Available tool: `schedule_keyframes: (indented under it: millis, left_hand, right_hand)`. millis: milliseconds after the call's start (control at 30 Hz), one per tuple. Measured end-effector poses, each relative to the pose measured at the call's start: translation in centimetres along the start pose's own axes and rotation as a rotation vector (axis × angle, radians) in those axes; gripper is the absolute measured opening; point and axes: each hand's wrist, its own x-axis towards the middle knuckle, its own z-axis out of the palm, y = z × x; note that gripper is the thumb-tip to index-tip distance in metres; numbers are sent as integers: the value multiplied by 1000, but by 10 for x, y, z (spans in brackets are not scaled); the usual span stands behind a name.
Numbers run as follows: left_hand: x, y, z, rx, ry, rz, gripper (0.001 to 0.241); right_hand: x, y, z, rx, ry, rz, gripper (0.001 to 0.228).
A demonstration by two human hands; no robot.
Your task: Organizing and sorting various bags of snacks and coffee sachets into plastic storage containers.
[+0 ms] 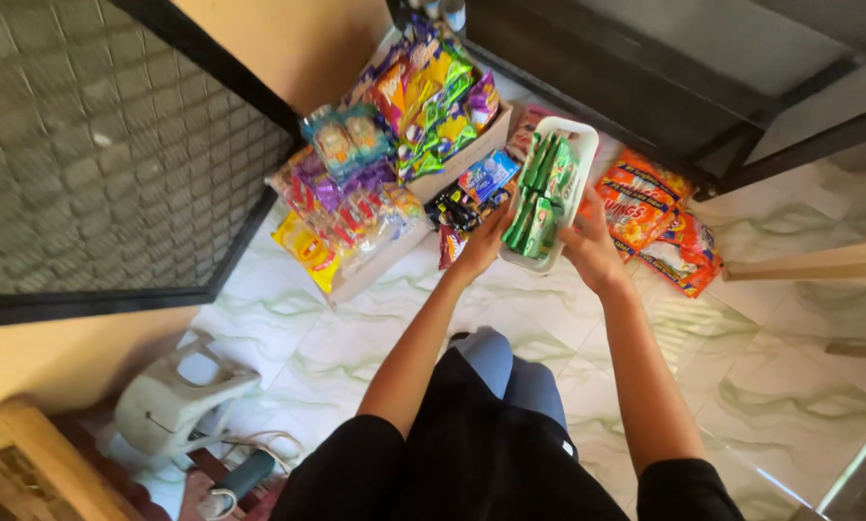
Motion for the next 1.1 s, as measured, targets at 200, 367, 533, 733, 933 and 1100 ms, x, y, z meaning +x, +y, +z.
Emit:
schedule_keyframes:
  millis: [200, 367, 533, 733, 933, 1100]
  left_hand:
    - [14, -55, -17, 116, -13, 60, 67]
    - [39, -121, -26, 112, -10, 14, 69]
    - [88, -251, -39, 67, 19, 107, 69]
    - [90, -288, -47, 170, 93, 114, 66]
    - [83, -322, -44, 174, 139, 133, 65]
    - [66, -289, -35, 182, 105, 99, 63]
  right_hand:
    - [46, 76, -26, -37, 33, 64, 89]
    - [102, 152, -60, 17, -43, 32, 90]
    - [153, 216, -82, 22, -60, -6, 90]
    - [178, 271, -102, -14, -89, -20, 87]
    - [187, 304, -117, 1, -170, -6, 86]
    - [182, 299, -116, -30, -144, 21, 88]
